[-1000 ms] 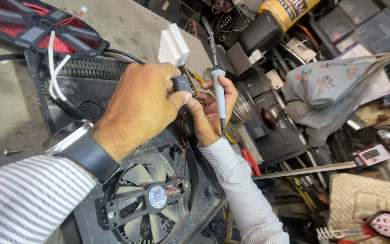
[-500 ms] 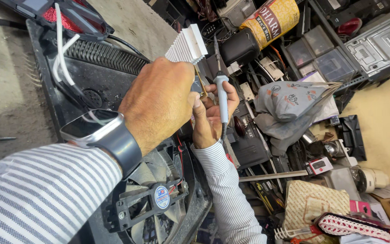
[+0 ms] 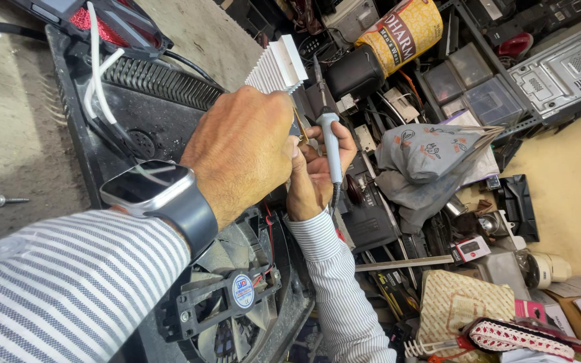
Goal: The person solders components on a green circuit board removed from a fan heater assembly. They hold the board and a heatsink, use a soldering iron on the board's joints, use pliers to grip a wire or lead, and continue soldering across the board.
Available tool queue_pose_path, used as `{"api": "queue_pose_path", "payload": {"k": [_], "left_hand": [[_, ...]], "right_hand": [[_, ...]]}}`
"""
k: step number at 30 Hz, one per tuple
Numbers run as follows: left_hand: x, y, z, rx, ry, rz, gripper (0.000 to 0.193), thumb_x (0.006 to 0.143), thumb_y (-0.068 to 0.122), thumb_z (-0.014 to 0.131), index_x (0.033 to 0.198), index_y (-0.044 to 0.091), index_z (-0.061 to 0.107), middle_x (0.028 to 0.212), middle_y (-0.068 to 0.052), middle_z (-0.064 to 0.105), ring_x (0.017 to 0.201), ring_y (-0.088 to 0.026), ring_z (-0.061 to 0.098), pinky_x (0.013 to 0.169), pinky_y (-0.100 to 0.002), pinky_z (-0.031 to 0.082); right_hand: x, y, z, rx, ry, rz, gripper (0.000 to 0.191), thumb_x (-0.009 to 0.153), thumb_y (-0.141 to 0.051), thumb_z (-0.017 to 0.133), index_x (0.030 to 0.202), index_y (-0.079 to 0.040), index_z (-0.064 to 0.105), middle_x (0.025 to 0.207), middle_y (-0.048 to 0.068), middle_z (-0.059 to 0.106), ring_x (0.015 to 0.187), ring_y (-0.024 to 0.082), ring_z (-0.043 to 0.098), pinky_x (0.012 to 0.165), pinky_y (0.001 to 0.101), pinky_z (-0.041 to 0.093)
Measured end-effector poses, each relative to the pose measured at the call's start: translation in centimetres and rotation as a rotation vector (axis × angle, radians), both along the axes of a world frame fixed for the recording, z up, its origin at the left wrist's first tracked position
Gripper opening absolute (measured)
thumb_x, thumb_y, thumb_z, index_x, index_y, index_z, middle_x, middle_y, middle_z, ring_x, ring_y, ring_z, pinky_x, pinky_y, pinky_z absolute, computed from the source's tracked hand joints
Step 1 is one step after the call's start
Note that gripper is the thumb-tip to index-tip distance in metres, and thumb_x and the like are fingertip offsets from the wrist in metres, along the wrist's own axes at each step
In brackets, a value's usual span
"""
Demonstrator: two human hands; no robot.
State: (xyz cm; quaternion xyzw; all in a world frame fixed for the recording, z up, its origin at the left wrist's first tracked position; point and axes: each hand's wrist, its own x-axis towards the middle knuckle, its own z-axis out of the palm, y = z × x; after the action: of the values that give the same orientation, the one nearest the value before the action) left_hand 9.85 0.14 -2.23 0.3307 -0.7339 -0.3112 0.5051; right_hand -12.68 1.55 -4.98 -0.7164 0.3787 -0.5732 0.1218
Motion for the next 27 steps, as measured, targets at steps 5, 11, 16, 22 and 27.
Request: {"api": "queue_pose_path", "payload": {"k": [5,11,16,22,27], "left_hand": [[-0.11,0.22,-0.16,-0.037,0.013,0.037,0.035,0.087,0.029,0.077,0.096,-0.004,0.07,0.084,-0.024,0.071,0.081,-0.038,0.074,0.067,-0.046,0.06],[-0.18,0.03,-0.32,-0.008,-0.008,-0.005,0.033,0.09,0.03,0.075,0.097,-0.002,0.071,0.082,-0.022,0.071,0.079,-0.035,0.075,0.066,-0.046,0.06],[-0.58,0.04,-0.56,-0.062,0.015,0.049,0.033,0.088,0.03,0.075,0.097,-0.001,0.072,0.081,-0.022,0.071,0.077,-0.037,0.074,0.065,-0.047,0.06],[-0.56,-0.01,-0.75,-0.061,-0.035,0.043,0.034,0.086,0.026,0.074,0.101,-0.004,0.07,0.08,-0.025,0.071,0.074,-0.037,0.075,0.064,-0.046,0.061],[0.09,0.03,-0.7,-0.044,-0.046,0.072,0.031,0.085,0.025,0.071,0.098,-0.003,0.071,0.078,-0.024,0.072,0.074,-0.038,0.074,0.066,-0.048,0.06]], "right_hand": [[0.08,-0.01,-0.04,-0.021,0.012,-0.03,0.072,0.097,-0.001,0.077,0.15,-0.009,0.029,0.133,0.014,0.05,0.113,0.018,0.063,0.101,0.0311,0.057],[0.03,0.44,0.05,0.022,0.016,-0.046,0.072,0.096,-0.003,0.075,0.15,-0.011,0.028,0.132,0.015,0.05,0.108,0.019,0.065,0.094,0.0304,0.057],[-0.36,0.19,-0.02,-0.02,0.041,-0.026,0.073,0.099,-0.003,0.077,0.152,-0.01,0.028,0.135,0.015,0.049,0.113,0.017,0.061,0.102,0.0318,0.056],[-0.4,-0.02,-0.2,-0.006,0.023,0.01,0.078,0.094,-0.01,0.081,0.151,-0.01,0.027,0.134,0.015,0.051,0.11,0.019,0.066,0.098,0.0311,0.058],[0.28,-0.38,-0.48,-0.012,0.032,-0.027,0.078,0.093,-0.006,0.081,0.15,-0.008,0.028,0.133,0.016,0.051,0.108,0.02,0.067,0.098,0.0324,0.06]]}}
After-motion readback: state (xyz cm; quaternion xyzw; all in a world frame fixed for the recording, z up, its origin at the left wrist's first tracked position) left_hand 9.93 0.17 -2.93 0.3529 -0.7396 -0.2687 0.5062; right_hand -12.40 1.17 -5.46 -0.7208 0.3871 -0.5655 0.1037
